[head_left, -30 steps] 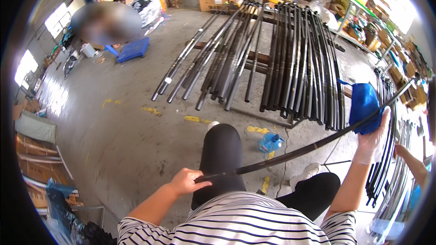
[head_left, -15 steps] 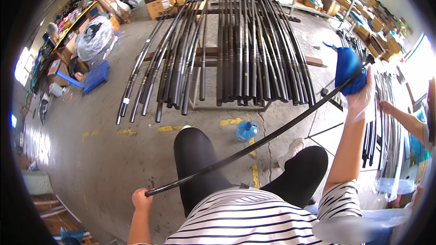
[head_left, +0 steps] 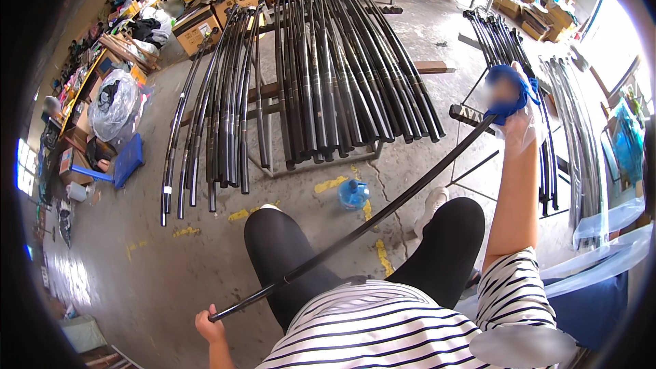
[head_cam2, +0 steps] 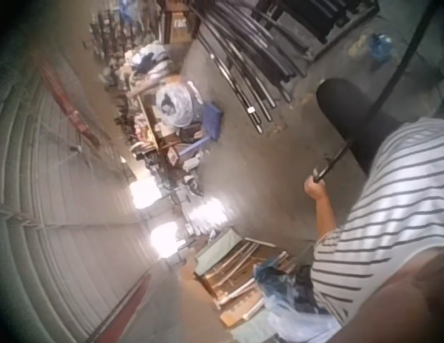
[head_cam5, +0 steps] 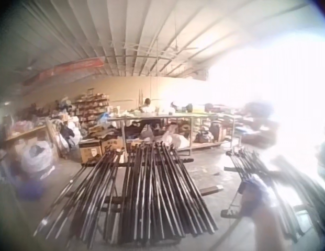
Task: The person picks up black metal tubes one by one from a rack and wipes them using a blue cloth, then places them back down onto the rack.
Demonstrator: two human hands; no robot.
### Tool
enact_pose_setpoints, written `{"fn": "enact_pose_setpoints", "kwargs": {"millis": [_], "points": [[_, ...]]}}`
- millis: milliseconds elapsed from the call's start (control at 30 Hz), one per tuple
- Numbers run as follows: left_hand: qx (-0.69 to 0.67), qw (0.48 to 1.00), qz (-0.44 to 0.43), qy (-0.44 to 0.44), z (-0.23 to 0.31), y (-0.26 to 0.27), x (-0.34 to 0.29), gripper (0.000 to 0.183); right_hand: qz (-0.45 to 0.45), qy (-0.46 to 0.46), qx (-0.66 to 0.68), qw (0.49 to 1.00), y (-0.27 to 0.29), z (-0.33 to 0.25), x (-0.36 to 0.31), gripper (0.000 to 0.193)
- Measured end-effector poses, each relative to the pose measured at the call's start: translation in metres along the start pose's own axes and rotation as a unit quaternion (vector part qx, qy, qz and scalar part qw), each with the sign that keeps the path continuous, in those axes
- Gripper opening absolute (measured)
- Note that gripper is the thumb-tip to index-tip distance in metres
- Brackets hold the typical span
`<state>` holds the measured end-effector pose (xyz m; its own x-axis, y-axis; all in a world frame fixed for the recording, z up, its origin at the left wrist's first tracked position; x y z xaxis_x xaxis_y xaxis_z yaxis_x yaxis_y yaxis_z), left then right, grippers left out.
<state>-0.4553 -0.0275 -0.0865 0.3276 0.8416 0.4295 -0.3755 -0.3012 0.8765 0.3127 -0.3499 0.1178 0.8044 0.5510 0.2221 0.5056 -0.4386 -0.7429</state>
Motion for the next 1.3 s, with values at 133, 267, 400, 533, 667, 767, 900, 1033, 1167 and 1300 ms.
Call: {"fn": "enact_pose_setpoints", "kwargs": {"millis": [133, 267, 400, 533, 667, 767, 900, 1033, 1167, 1300], "points": [[-0.002, 0.986, -0.164, 0.014, -0.015, -0.008, -0.013, 0.04, -0.141, 0.187, -0.125, 0.964, -0.026, -0.006, -0.018, 0.035], [0.054, 0.937, -0.344, 0.021, -0.01, -0.024, -0.004, 0.046, -0.166, 0.242, -0.254, 0.922, 0.011, -0.032, -0.022, 0.052], [0.059, 0.968, -0.242, 0.03, -0.013, 0.004, 0.006, 0.042, -0.198, 0.205, -0.254, 0.924, 0.043, -0.04, -0.011, 0.047], [0.038, 0.988, -0.143, 0.034, -0.009, 0.017, 0.001, 0.039, -0.333, 0.03, -0.072, 0.94, 0.033, -0.049, 0.003, 0.024], [0.04, 0.957, -0.287, 0.024, 0.006, 0.003, -0.009, 0.036, -0.285, -0.012, 0.023, 0.958, 0.03, -0.052, 0.005, 0.012], [0.026, 0.929, -0.366, 0.038, 0.031, -0.009, -0.009, 0.036, -0.264, -0.047, 0.081, 0.96, 0.005, -0.039, -0.004, 0.008], [-0.012, 0.922, -0.387, 0.032, 0.093, -0.023, 0.0, 0.032, -0.243, -0.091, 0.16, 0.952, -0.04, -0.009, -0.018, 0.017], [-0.113, 0.896, -0.429, -0.022, 0.181, -0.019, 0.02, 0.027, -0.155, -0.051, 0.074, 0.984, -0.09, 0.035, -0.034, 0.018], [-0.22, 0.859, -0.456, -0.07, 0.269, -0.017, 0.034, 0.033, 0.142, 0.039, -0.197, 0.969, -0.09, 0.083, -0.07, 0.041], [-0.363, 0.783, -0.498, -0.083, 0.336, -0.021, 0.036, 0.031, 0.062, -0.045, -0.222, 0.972, -0.169, 0.161, -0.122, 0.026]]}}
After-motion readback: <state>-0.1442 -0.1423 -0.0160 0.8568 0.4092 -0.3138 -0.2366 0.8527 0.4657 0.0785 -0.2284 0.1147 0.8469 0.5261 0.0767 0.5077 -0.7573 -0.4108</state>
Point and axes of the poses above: each hand's wrist, its own x-axis towards the middle knuckle, its own y-axis out of the back of the hand, z = x × y, the point moved 9 cm from there along x, towards the middle knuckle, and after that the axes turned 2 degrees about -x, right-handed, at the moved point
